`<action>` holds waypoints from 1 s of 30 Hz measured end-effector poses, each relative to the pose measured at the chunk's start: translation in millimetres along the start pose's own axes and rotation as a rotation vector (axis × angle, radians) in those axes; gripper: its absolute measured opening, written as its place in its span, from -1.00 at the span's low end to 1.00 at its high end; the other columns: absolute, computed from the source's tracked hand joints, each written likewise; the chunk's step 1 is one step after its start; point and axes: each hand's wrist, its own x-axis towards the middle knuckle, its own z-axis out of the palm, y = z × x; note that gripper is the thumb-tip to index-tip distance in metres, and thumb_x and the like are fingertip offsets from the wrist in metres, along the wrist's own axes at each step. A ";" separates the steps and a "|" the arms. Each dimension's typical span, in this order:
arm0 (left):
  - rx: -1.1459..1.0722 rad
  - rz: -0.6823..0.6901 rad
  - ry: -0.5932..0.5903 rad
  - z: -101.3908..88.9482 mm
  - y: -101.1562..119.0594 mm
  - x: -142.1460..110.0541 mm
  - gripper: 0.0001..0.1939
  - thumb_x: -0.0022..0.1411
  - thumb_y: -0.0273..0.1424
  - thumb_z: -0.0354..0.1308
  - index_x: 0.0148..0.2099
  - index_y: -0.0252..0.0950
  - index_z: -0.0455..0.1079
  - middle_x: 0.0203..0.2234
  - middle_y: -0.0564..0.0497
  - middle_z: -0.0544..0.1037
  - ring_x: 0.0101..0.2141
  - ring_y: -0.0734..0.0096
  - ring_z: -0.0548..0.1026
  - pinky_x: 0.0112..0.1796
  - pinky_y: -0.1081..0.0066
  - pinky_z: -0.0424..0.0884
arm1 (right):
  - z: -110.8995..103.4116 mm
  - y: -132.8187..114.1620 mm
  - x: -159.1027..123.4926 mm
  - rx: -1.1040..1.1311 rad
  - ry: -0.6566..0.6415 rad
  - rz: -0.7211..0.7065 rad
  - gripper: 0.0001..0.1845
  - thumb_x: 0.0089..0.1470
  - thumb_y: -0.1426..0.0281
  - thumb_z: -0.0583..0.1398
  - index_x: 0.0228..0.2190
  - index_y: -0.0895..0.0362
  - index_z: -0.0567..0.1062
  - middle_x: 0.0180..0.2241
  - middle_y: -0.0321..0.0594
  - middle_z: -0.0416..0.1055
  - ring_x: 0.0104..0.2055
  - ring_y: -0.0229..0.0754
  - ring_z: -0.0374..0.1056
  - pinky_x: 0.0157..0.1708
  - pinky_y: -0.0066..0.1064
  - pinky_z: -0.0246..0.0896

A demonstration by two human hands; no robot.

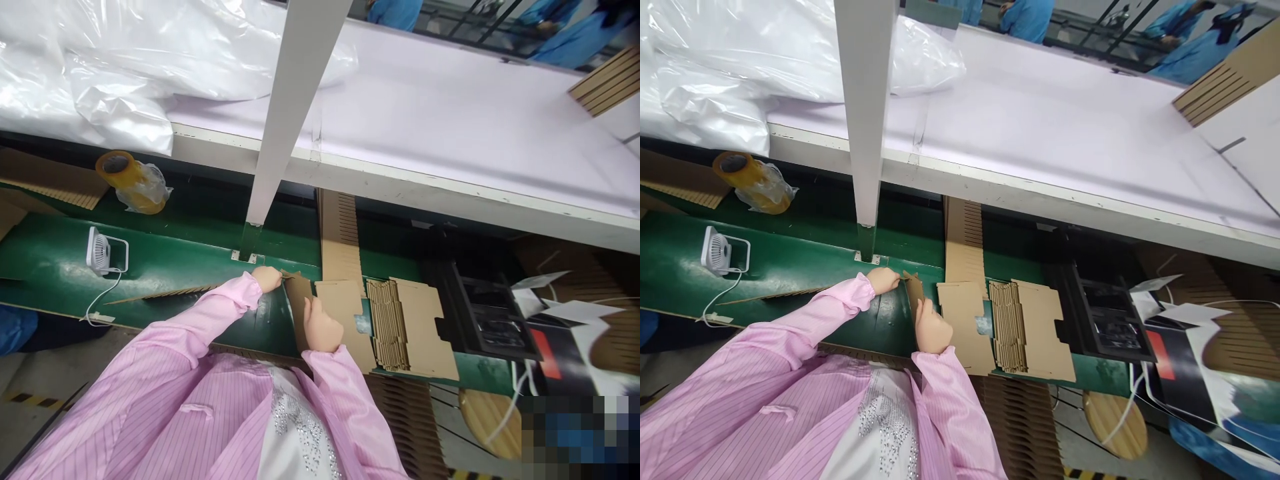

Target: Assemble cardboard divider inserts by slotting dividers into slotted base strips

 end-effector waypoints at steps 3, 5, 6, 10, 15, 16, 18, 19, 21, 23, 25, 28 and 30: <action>-0.004 0.005 -0.003 2.2 1.5 0.7 -0.66 0.33 -0.39 -0.08 -0.06 -0.35 0.50 -0.20 -0.24 0.59 -0.16 0.07 0.56 -0.20 0.27 0.44 | 1.9 -5.7 7.7 -0.002 -0.028 -0.010 -0.50 0.31 0.17 -0.15 -0.33 0.16 0.47 -0.66 -0.28 0.29 -0.69 -0.41 -0.02 -0.59 -0.43 -0.42; -0.008 0.005 -0.002 2.9 2.5 1.2 -0.66 0.33 -0.39 -0.08 -0.05 -0.34 0.49 -0.19 -0.23 0.58 -0.15 0.08 0.56 -0.20 0.28 0.44 | 3.6 -9.4 13.9 -0.004 -0.046 -0.017 -0.51 0.31 0.19 -0.14 -0.36 0.16 0.46 -0.66 -0.28 0.29 -0.69 -0.42 -0.01 -0.60 -0.45 -0.40; -0.010 0.002 -0.001 2.7 2.4 1.6 -0.66 0.34 -0.39 -0.09 -0.05 -0.34 0.49 -0.19 -0.23 0.58 -0.15 0.08 0.56 -0.20 0.28 0.44 | 4.1 -10.6 16.8 -0.006 -0.056 -0.021 -0.51 0.31 0.20 -0.15 -0.37 0.17 0.45 -0.66 -0.28 0.28 -0.69 -0.42 -0.01 -0.60 -0.46 -0.38; -0.013 -0.017 0.006 -2.1 -0.9 3.9 -0.65 0.35 -0.39 -0.12 -0.05 -0.34 0.48 -0.20 -0.22 0.59 -0.14 0.10 0.56 -0.19 0.28 0.43 | 0.9 -11.3 24.5 -0.018 -0.099 -0.032 -0.50 0.31 0.21 -0.17 -0.36 0.18 0.44 -0.67 -0.26 0.28 -0.69 -0.40 0.06 -0.59 -0.50 -0.27; -0.012 -0.018 0.006 -8.6 -3.4 6.0 -0.66 0.35 -0.38 -0.11 -0.08 -0.32 0.49 -0.21 -0.19 0.59 -0.14 0.12 0.55 -0.17 0.27 0.43 | -10.2 -13.3 24.5 -0.031 -0.165 -0.039 -0.53 0.31 0.23 -0.17 -0.31 0.18 0.43 -0.64 -0.22 0.33 -0.66 -0.34 0.20 -0.58 -0.51 -0.20; -0.010 -0.020 0.006 -9.3 -3.2 6.3 -0.67 0.35 -0.39 -0.10 -0.08 -0.33 0.49 -0.21 -0.20 0.59 -0.14 0.11 0.55 -0.17 0.26 0.43 | -12.5 -15.0 24.2 -0.033 -0.180 -0.038 -0.55 0.31 0.24 -0.16 -0.31 0.18 0.43 -0.63 -0.22 0.34 -0.65 -0.33 0.22 -0.59 -0.51 -0.20; -0.005 -0.022 0.005 -10.3 -2.5 6.8 -0.67 0.34 -0.41 -0.10 -0.09 -0.36 0.49 -0.21 -0.22 0.59 -0.14 0.09 0.55 -0.16 0.26 0.43 | -17.1 -18.7 24.2 -0.037 -0.204 -0.032 -0.58 0.31 0.26 -0.14 -0.30 0.18 0.42 -0.60 -0.21 0.37 -0.62 -0.31 0.28 -0.59 -0.51 -0.20; -0.003 -0.022 0.004 -10.6 -2.2 7.1 -0.67 0.34 -0.42 -0.09 -0.09 -0.37 0.49 -0.21 -0.24 0.59 -0.14 0.08 0.55 -0.16 0.25 0.43 | -19.2 -20.3 24.4 -0.038 -0.213 -0.028 -0.59 0.31 0.27 -0.14 -0.30 0.19 0.42 -0.59 -0.20 0.38 -0.61 -0.29 0.30 -0.59 -0.51 -0.19; 0.001 -0.024 0.002 -10.7 -1.9 7.5 -0.68 0.33 -0.44 -0.09 -0.10 -0.39 0.49 -0.22 -0.25 0.59 -0.13 0.08 0.55 -0.16 0.25 0.42 | -22.9 -21.9 25.1 -0.041 -0.232 -0.023 -0.60 0.31 0.29 -0.13 -0.29 0.19 0.41 -0.58 -0.18 0.39 -0.58 -0.28 0.34 -0.58 -0.52 -0.17; 0.003 -0.028 0.003 -10.7 -2.0 7.6 -0.68 0.33 -0.45 -0.09 -0.10 -0.40 0.49 -0.23 -0.26 0.59 -0.13 0.09 0.55 -0.14 0.25 0.42 | -25.6 -21.5 25.6 -0.043 -0.248 -0.021 -0.62 0.30 0.29 -0.12 -0.29 0.19 0.41 -0.59 -0.18 0.39 -0.57 -0.27 0.35 -0.57 -0.53 -0.16; 0.005 -0.038 0.008 -10.8 -1.9 7.2 -0.69 0.33 -0.47 -0.08 -0.11 -0.42 0.49 -0.24 -0.27 0.58 -0.13 0.10 0.55 -0.13 0.25 0.42 | -26.9 -20.1 25.5 -0.043 -0.257 -0.022 -0.63 0.30 0.29 -0.11 -0.29 0.19 0.41 -0.59 -0.18 0.39 -0.56 -0.27 0.35 -0.57 -0.53 -0.16; 0.009 -0.066 0.023 -10.6 0.0 5.9 -0.70 0.31 -0.54 -0.08 -0.08 -0.46 0.46 -0.24 -0.32 0.57 -0.11 0.09 0.55 -0.10 0.22 0.42 | -26.6 -19.5 24.4 -0.040 -0.253 -0.031 -0.62 0.31 0.27 -0.13 -0.28 0.18 0.40 -0.57 -0.18 0.41 -0.57 -0.29 0.33 -0.57 -0.52 -0.18; 0.013 -0.088 0.034 -9.2 2.5 4.3 -0.68 0.30 -0.60 -0.11 -0.04 -0.51 0.43 -0.24 -0.35 0.57 -0.09 0.06 0.54 -0.10 0.20 0.42 | -25.1 -20.8 23.7 -0.036 -0.249 -0.041 -0.61 0.32 0.26 -0.14 -0.27 0.17 0.40 -0.55 -0.18 0.42 -0.57 -0.30 0.32 -0.57 -0.51 -0.20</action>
